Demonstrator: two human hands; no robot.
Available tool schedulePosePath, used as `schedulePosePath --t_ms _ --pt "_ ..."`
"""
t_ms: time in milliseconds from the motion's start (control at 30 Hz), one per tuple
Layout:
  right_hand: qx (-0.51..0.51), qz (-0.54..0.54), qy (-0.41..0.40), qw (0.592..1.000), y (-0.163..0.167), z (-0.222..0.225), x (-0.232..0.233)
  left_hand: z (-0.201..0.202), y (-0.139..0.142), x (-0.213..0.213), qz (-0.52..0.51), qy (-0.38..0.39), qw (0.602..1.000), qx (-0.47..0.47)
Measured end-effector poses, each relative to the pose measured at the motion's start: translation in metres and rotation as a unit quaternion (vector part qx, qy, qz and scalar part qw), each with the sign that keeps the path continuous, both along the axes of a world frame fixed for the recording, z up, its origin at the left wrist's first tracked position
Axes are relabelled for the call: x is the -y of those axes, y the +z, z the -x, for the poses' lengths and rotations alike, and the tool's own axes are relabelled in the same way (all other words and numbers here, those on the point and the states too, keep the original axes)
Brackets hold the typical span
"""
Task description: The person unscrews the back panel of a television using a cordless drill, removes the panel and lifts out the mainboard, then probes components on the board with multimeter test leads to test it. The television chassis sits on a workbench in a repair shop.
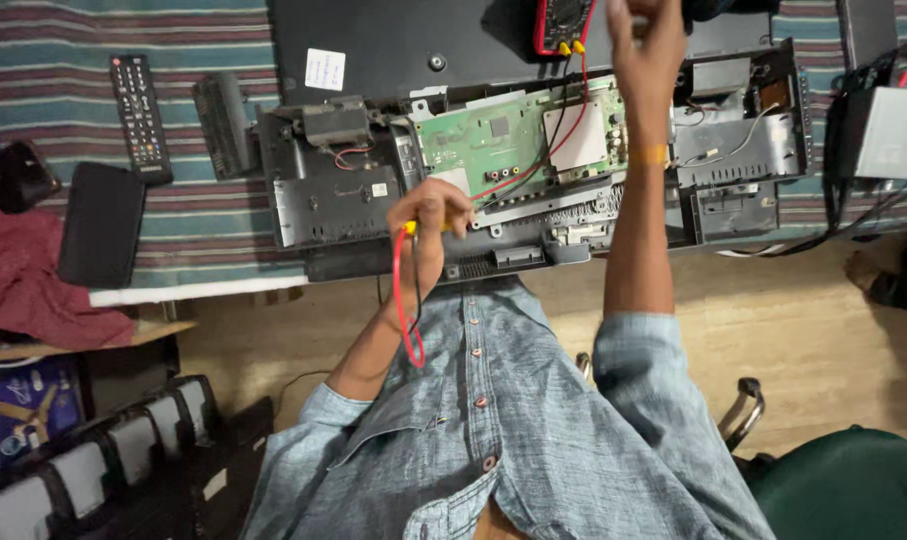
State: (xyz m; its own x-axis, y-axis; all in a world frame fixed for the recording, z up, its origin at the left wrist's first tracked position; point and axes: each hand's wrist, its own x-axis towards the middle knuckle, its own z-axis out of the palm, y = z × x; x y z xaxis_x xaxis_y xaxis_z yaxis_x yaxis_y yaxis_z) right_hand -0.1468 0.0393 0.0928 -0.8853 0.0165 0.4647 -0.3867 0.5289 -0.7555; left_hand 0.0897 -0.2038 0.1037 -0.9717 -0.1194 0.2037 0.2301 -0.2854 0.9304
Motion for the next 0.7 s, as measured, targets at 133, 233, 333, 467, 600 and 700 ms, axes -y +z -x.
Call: schedulePosePath --t_ms 133,233,333,467,600,700 --pt "0.089 -0.045 0.284 0.954 0.033 -0.119 0.015 0.024 0.020 -0.009 -0.054 -0.066 0.995 -0.051" --pt "0.167 -0.049 0.319 0.932 0.047 -0.168 0.032 0.034 0.026 -0.018 0.024 -0.094 0.992 -0.079" --pt "0.244 -0.040 0.276 0.929 0.054 -0.176 0.024 0.036 0.019 -0.039 -0.034 -0.134 0.990 -0.028" --pt "0.219 -0.018 0.308 0.926 0.045 -0.173 0.006 0.038 0.005 -0.066 -0.131 -0.120 0.984 -0.005" --pt "0.187 -0.089 0.331 0.920 0.036 -0.174 -0.013 0.034 0.005 -0.064 0.164 -0.079 0.983 0.025" --pt "0.105 -0.097 0.341 0.929 0.034 -0.173 -0.027 0.021 0.013 -0.063 0.244 -0.134 0.961 0.004"
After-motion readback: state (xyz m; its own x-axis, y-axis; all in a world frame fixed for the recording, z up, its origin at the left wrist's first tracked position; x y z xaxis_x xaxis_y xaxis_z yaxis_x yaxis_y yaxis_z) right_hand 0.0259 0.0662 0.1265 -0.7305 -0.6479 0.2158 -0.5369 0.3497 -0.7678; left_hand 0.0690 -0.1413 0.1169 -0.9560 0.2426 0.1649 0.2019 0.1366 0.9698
